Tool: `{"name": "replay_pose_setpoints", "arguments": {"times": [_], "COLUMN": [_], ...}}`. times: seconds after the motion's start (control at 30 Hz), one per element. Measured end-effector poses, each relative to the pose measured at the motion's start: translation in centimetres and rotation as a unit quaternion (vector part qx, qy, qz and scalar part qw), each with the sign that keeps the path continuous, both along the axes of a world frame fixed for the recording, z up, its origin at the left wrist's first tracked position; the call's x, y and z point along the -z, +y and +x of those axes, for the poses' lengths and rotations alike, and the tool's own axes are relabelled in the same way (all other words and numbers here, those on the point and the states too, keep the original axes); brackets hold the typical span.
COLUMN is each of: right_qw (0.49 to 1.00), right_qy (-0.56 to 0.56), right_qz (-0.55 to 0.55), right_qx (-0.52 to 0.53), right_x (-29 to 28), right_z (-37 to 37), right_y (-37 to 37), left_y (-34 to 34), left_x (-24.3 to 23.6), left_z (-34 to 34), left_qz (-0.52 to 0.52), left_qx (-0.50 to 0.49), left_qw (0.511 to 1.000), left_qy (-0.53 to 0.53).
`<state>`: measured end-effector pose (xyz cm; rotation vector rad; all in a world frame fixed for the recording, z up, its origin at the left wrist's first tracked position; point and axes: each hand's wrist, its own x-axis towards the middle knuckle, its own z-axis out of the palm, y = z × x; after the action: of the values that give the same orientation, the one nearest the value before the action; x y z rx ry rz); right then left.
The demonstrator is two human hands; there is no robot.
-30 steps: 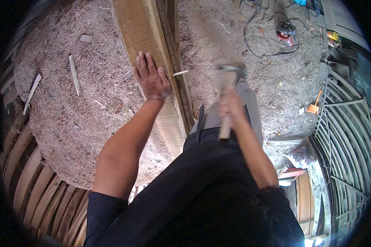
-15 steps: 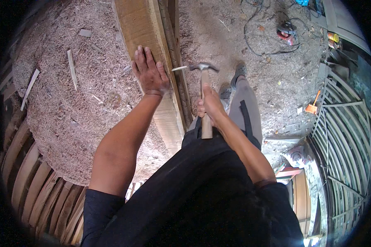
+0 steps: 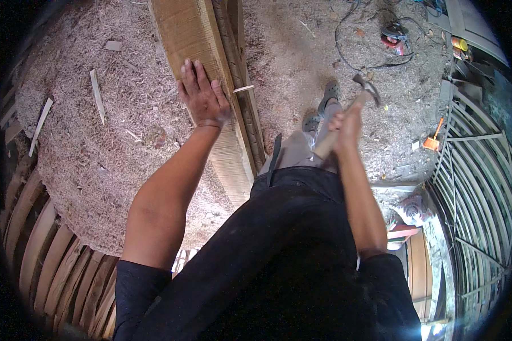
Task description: The person is marking a curved wooden piece with a pencil and then hammering a small wooden wedge into it.
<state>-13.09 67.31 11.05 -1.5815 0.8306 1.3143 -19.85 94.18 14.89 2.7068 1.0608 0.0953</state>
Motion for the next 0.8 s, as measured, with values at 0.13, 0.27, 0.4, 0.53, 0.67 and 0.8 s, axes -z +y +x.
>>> {"name": "replay_pose_setpoints", "arguments": {"times": [0.13,0.27,0.4,0.53,0.67,0.8], "right_qw": [0.999,0.996,0.992,0.922,0.973,0.984], "right_qy": [0.037,0.04,-0.028,0.174,-0.136,0.146], "right_qz": [0.025,0.024,0.023,0.193,0.094,0.085], "right_qx": [0.01,0.077,0.124,0.288,0.158,0.064], "right_x": [-0.7,-2.3,-2.4,-1.6,-3.1,-4.9], "right_z": [2.3,6.5,7.8,7.1,6.7,7.7], "right_y": [-0.8,-1.8,-2.1,-2.9,-1.6,-0.9], "left_y": [0.1,0.1,0.2,0.3,0.0,0.0], "left_x": [0.0,0.0,0.1,0.0,-0.5,-0.4], "left_z": [-0.1,-0.3,0.4,0.8,0.1,-0.1], "left_qz": [0.015,0.003,0.009,0.011,0.023,0.015], "left_qx": [0.014,0.0,-0.001,0.003,-0.001,0.0], "left_qw": [1.0,1.0,1.0,1.0,1.0,1.0], "left_qy": [0.006,-0.005,-0.007,-0.005,-0.004,0.001]}}
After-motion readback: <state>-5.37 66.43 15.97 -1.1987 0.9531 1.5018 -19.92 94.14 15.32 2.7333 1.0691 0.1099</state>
